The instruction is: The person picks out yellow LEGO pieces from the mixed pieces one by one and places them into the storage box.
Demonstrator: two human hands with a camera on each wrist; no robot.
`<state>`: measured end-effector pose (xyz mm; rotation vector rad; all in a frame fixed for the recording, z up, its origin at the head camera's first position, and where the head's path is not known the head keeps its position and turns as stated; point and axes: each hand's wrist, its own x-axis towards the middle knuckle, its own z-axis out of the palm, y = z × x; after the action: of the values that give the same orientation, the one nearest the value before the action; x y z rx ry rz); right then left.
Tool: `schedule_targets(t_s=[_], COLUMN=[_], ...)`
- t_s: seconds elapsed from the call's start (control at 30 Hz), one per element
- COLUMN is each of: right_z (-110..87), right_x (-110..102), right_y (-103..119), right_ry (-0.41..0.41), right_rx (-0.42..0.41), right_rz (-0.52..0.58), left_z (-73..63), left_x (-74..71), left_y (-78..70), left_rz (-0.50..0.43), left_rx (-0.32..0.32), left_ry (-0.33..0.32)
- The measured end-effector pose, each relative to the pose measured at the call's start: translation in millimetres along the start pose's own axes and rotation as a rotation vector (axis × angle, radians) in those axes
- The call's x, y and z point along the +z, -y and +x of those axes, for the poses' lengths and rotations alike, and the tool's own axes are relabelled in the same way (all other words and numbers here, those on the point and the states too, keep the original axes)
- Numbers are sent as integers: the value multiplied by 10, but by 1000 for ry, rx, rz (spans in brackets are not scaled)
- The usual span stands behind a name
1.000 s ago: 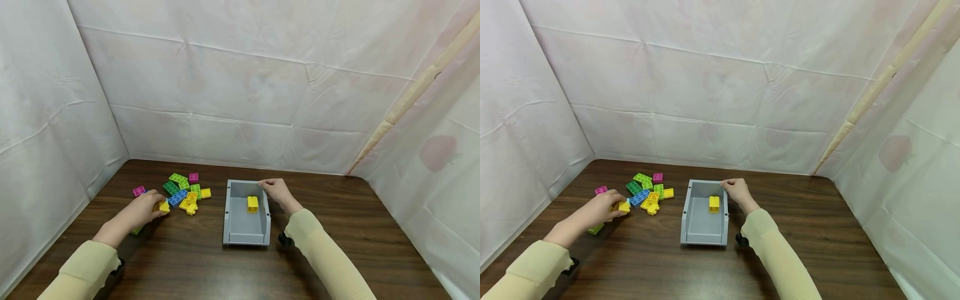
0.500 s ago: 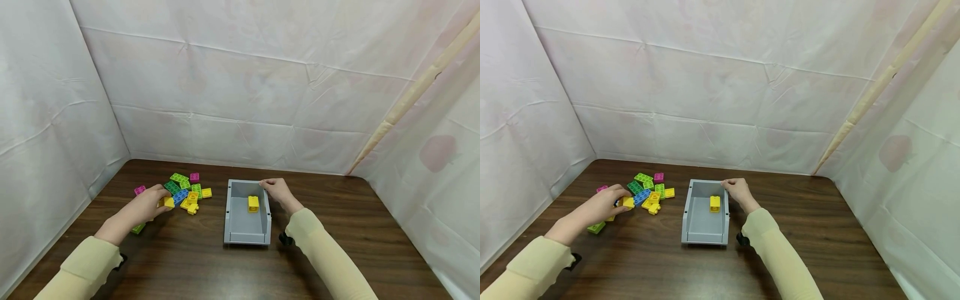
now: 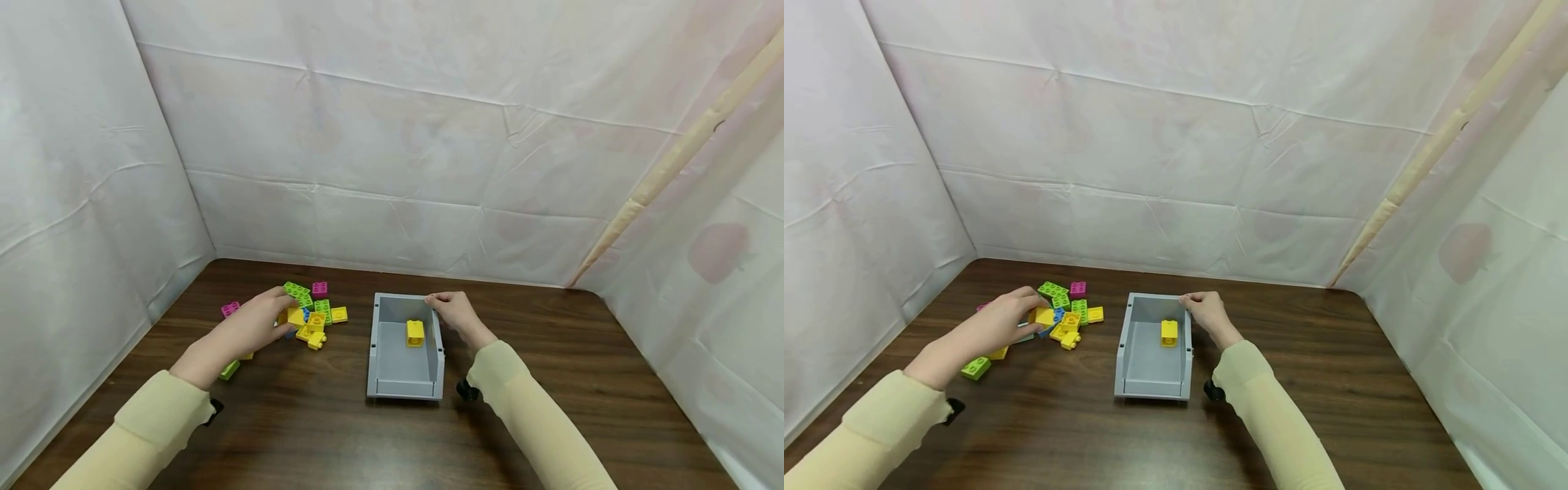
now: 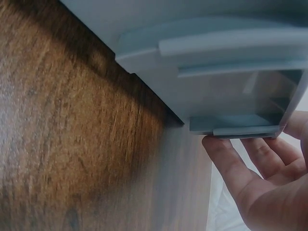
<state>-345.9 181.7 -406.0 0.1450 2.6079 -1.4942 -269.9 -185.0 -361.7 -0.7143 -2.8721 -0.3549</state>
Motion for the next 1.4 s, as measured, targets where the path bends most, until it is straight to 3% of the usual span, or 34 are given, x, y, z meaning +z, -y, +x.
schedule_targets(t_s=[0.3, 0.67, 1.4], right_z=[3, 1, 27], right_x=[3, 1, -15], right_y=[-14, -19, -27], right_ry=[19, 25, 20], right_rx=[-9, -32, -45], right_rz=[17, 4, 0], left_z=[123, 311, 794], left_x=[-154, -290, -238], left_y=[-220, -442, -728], left_rz=[-11, 2, 8], left_rx=[75, 112, 200], left_ry=[-29, -37, 17])
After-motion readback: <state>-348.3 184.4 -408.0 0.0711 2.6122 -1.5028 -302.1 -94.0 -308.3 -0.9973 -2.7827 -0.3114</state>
